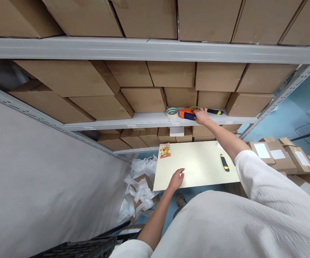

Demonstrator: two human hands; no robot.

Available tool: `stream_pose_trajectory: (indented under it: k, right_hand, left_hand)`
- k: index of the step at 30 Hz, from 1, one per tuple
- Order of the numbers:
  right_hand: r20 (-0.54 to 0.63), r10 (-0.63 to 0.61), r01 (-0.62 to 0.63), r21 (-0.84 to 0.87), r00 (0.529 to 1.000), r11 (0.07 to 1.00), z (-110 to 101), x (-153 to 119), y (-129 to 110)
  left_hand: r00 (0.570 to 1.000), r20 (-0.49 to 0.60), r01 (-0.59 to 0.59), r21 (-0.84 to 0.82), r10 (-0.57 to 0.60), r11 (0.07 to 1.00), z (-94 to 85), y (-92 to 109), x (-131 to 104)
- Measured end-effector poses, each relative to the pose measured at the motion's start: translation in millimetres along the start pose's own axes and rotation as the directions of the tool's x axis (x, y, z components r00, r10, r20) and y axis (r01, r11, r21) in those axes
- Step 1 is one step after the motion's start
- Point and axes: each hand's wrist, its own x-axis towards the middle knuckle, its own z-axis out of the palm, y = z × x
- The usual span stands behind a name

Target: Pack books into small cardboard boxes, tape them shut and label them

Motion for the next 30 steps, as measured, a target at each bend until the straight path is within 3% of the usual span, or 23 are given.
stream_pose_trajectory:
  k: [6,13,17,20,25,27,30]
  right_hand:
    - [-0.090,-0.002,0.006,0.038,0.996,0.999,1.3,-36.2,-0.4]
    - [-0.172,0.083,-0.059,0.140,0.982,0.988,16.6,-115.7,-0.1]
    - [-0.086,0.206,-0.185,0.210,0.975,0.960,53.9,-173.8,1.1]
    - [0.066,0.302,-0.309,0.225,0.951,0.924,94.9,-217.4,3.3]
    - [0.299,0.469,-0.531,0.179,0.831,0.828,161.0,-277.4,7.1]
    - [0.348,0.508,-0.583,0.156,0.788,0.797,180.8,-294.2,9.1]
    - [0.368,0.529,-0.611,0.152,0.765,0.777,202.7,-310.5,11.6]
  left_hand:
    - [0.999,0.044,-0.026,0.012,0.025,1.000,5.3,3.8,6.7]
    - [0.992,0.106,-0.065,0.004,0.065,0.998,24.9,16.2,19.5]
    - [0.987,0.148,-0.062,0.001,0.061,0.998,40.0,22.8,20.2]
    - [0.982,0.183,-0.040,0.011,0.037,0.999,49.7,23.7,15.1]
    - [0.973,0.229,-0.001,0.021,-0.004,1.000,60.7,20.1,5.3]
    - [0.970,0.244,0.005,0.030,-0.013,1.000,63.2,18.6,2.5]
    - [0.963,0.268,0.023,0.055,-0.037,0.998,65.6,17.4,-0.2]
